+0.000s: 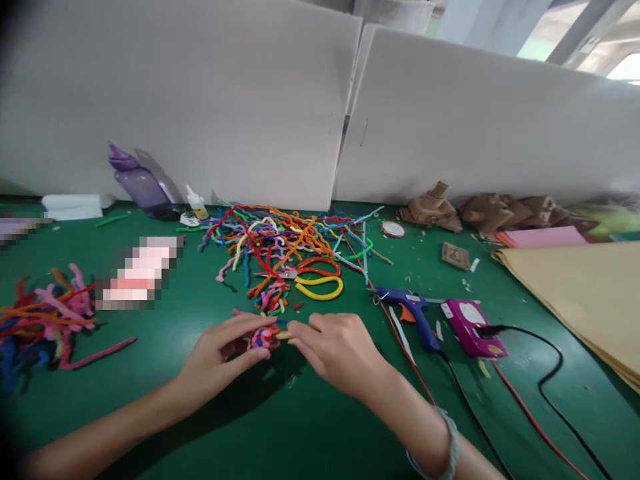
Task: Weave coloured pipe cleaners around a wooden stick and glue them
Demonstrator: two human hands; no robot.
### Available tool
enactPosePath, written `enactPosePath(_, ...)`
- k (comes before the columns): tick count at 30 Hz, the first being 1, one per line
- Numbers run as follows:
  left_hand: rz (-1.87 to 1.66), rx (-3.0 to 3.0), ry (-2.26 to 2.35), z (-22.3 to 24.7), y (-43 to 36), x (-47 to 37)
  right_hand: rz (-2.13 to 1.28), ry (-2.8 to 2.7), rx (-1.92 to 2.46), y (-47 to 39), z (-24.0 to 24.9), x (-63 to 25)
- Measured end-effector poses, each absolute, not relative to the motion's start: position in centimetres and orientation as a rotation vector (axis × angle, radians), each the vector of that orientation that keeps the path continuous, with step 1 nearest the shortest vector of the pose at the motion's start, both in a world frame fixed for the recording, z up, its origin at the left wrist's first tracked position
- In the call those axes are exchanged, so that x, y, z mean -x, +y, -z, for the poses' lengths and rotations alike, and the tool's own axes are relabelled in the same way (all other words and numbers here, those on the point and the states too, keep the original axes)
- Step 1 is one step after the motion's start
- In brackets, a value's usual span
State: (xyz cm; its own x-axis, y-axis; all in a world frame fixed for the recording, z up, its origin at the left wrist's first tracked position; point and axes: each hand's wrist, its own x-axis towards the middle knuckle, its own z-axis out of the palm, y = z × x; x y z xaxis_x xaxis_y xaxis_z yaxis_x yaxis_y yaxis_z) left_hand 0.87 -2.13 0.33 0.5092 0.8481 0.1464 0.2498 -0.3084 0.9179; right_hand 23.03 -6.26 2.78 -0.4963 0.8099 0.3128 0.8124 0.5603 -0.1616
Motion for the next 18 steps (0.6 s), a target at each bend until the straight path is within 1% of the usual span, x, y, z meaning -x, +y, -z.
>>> enactPosePath(5,-0.894,-2.033,0.963,-0.1,-2.5,-0.9,0.131,-2.420,1.368,-6.8,-2.6,-22.3)
enactPosePath(9,-0.982,-2.025,1.040,0.0,-2.9,-0.8,0.068,-2.294,1.403,-7.2,-2.6,-21.6)
enactPosePath(12,-0.985,-1.992,1.032,-0.1,-3.0,-0.8,0.069,-2.301,1.371,-7.0,-2.9,-21.7)
enactPosePath(18,-0.946,-1.900,1.027,-0.1,-2.6,-0.7,0.304,-2.450,1.284,-6.2,-3.6,-23.2)
